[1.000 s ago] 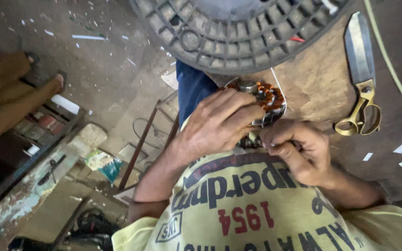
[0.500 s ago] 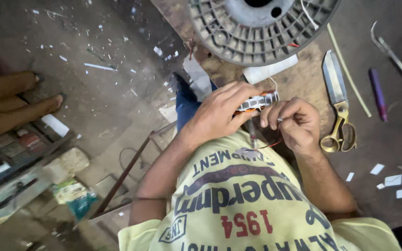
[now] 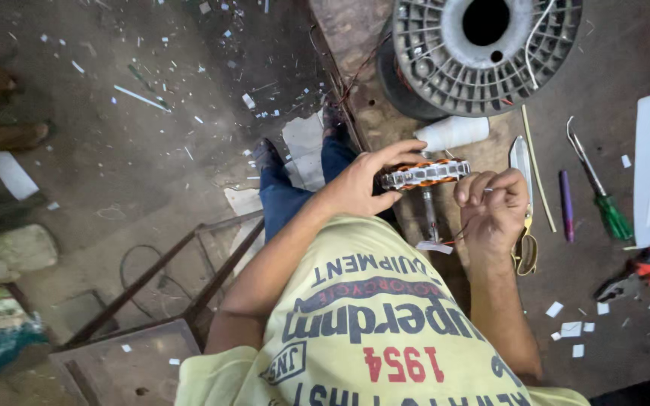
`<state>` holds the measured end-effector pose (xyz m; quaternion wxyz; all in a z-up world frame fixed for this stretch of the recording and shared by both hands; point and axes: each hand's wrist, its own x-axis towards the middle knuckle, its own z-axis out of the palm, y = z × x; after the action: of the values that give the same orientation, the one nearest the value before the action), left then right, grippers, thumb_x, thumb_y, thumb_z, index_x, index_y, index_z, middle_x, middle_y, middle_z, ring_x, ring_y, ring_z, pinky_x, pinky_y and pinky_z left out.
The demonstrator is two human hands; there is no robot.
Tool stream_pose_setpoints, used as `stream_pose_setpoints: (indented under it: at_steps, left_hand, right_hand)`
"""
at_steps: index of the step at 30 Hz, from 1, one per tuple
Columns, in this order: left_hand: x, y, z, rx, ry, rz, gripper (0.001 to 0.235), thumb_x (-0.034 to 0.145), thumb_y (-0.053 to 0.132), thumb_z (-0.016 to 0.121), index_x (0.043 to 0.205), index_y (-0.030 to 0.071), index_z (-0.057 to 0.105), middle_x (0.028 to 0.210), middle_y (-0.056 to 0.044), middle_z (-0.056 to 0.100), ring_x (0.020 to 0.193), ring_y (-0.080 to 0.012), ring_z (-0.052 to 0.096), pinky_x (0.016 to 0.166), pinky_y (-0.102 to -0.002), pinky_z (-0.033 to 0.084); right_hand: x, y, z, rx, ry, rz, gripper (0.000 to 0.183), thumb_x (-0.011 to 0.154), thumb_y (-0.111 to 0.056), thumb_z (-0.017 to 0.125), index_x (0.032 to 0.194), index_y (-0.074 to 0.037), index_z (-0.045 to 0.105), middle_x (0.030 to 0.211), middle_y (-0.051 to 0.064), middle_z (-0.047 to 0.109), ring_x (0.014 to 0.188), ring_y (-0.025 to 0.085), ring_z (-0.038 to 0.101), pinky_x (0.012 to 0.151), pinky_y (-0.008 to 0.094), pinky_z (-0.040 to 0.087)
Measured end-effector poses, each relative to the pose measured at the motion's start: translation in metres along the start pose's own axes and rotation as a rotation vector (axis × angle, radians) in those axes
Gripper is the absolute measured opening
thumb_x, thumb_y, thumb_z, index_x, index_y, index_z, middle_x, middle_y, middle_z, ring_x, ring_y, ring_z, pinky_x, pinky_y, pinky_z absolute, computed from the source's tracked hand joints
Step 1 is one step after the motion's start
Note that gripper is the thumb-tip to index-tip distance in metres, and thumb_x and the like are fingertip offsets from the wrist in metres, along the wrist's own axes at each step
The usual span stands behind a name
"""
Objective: The person winds white thread around a small electrical component with copper windings, likely a motor stator. They hold the component in their left hand and wrap the thread with their right hand, occasionally adjusting the component's position.
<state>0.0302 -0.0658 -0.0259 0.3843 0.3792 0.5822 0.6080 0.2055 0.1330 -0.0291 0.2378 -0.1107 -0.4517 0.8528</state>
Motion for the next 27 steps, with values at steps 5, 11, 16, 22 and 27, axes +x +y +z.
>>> stream_pose_setpoints:
  at_steps: [5, 11, 16, 22, 27]
  left_hand:
    - [-0.007, -0.031, -0.003, -0.521, -0.147, 0.119, 0.086, 0.07, 0.002, 0.053, 0.156, -0.002, 0.04, 0.156, -0.017, 0.054, 0.148, -0.0234, 0.051, 0.129, -0.036, 0.034]
    - [-0.012, -0.049, 0.006, -0.431, -0.187, 0.211, 0.088, 0.07, 0.013, 0.053, 0.156, -0.002, 0.042, 0.156, -0.017, 0.054, 0.149, -0.0237, 0.049, 0.132, -0.037, 0.029]
    - [-0.01, -0.045, 0.003, -0.323, -0.159, 0.296, 0.082, 0.076, 0.017, 0.052, 0.155, -0.001, 0.043, 0.16, -0.018, 0.051, 0.153, -0.0259, 0.045, 0.133, -0.039, 0.026]
    - [-0.007, -0.013, 0.006, 0.055, -0.006, 0.196, 0.072, 0.084, 0.026, 0.069, 0.149, 0.004, 0.05, 0.144, -0.018, 0.062, 0.132, -0.0313, 0.06, 0.116, -0.042, 0.044]
    - [0.013, 0.027, 0.022, 0.475, 0.135, 0.218, 0.053, 0.079, 0.023, 0.083, 0.123, 0.005, 0.059, 0.118, -0.016, 0.065, 0.115, -0.0372, 0.062, 0.099, -0.046, 0.049]
  right_hand:
    - [0.001, 0.001, 0.008, 0.028, 0.017, -0.03, 0.029, 0.107, -0.029, 0.068, 0.106, -0.009, 0.047, 0.076, 0.005, 0.05, 0.078, 0.02, 0.053, 0.071, 0.031, 0.043]
    - [0.006, -0.001, 0.013, 0.072, 0.076, -0.059, 0.028, 0.111, -0.027, 0.065, 0.102, -0.008, 0.046, 0.079, 0.003, 0.049, 0.081, 0.017, 0.053, 0.076, 0.027, 0.043]
    - [0.009, -0.005, 0.025, 0.085, 0.098, -0.044, 0.025, 0.11, -0.026, 0.064, 0.104, -0.008, 0.048, 0.079, 0.002, 0.048, 0.081, 0.014, 0.052, 0.078, 0.022, 0.045]
    - [0.006, -0.001, 0.04, 0.036, 0.13, -0.084, 0.022, 0.107, -0.023, 0.066, 0.111, -0.009, 0.05, 0.078, 0.003, 0.048, 0.08, 0.016, 0.052, 0.08, 0.03, 0.045]
    - [-0.001, 0.011, 0.042, -0.058, 0.116, -0.204, 0.025, 0.108, -0.025, 0.067, 0.106, -0.007, 0.049, 0.075, 0.005, 0.048, 0.078, 0.02, 0.05, 0.074, 0.031, 0.041]
